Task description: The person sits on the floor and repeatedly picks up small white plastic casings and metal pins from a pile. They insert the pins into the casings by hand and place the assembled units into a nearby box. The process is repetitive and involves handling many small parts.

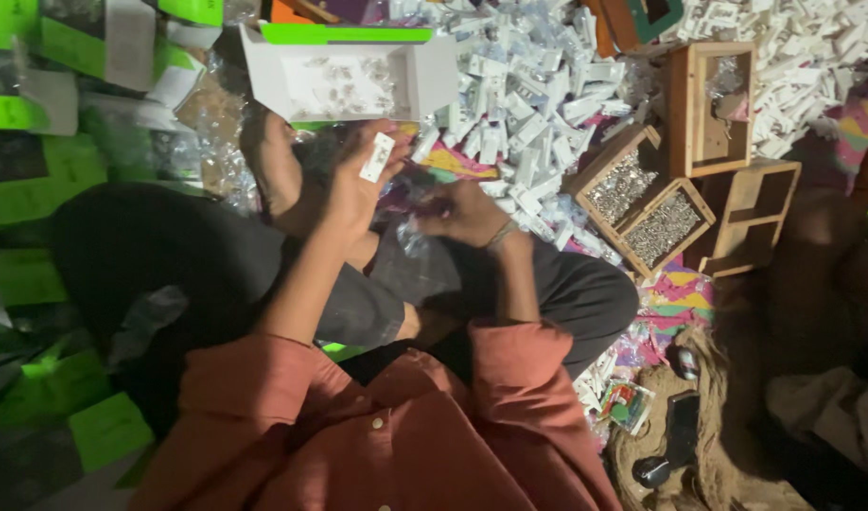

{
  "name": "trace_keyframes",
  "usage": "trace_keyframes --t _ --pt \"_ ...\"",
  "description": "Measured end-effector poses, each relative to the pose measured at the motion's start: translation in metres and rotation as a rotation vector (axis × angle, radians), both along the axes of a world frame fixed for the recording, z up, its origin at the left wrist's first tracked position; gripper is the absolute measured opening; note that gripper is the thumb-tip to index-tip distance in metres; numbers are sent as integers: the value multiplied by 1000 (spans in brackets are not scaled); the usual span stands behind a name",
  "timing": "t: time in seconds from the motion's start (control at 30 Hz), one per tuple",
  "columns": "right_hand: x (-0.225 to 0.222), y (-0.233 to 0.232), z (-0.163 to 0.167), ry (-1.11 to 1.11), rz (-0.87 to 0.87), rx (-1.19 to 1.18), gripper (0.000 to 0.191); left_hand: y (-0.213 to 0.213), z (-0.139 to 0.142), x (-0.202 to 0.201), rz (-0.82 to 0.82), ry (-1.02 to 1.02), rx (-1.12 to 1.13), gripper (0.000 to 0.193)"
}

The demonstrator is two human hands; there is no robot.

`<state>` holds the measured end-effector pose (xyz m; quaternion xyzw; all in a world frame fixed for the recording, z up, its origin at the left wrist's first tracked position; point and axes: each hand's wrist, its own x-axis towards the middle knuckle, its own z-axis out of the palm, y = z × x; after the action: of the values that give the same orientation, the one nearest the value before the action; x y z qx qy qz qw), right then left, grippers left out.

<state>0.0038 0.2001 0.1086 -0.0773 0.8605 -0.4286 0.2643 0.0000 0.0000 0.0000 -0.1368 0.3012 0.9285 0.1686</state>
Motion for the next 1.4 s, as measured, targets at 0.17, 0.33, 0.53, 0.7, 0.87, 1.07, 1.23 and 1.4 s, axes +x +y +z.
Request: trace_keyframes --t 0.17,0.33,0.53,0.7,0.87,1.07,1.23,1.4 --pt "14 -10 -31 274 -190 -145 50 8 -10 10 -50 164 15 52" --pt "15 -8 -38 255 -61 -148 86 15 1 11 -148 24 97 56" --pt "13 -1 -42 -17 -69 -332 95 17 24 5 -256 153 -125 69" --pt "8 1 -47 -113 -92 -671 82 20 34 8 -429 205 -290 92" --pt "9 0 -54 -200 -376 -589 48 14 24 7 -427 77 77 84" --pt "-14 86 -28 85 -58 -21 36 21 1 7 -407 98 -435 76" --pt "-51 198 39 644 -1194 -346 82 20 1 7 -258 89 -585 60" --pt "-42 176 14 605 -646 197 32 18 5 8 -252 75 -619 53"
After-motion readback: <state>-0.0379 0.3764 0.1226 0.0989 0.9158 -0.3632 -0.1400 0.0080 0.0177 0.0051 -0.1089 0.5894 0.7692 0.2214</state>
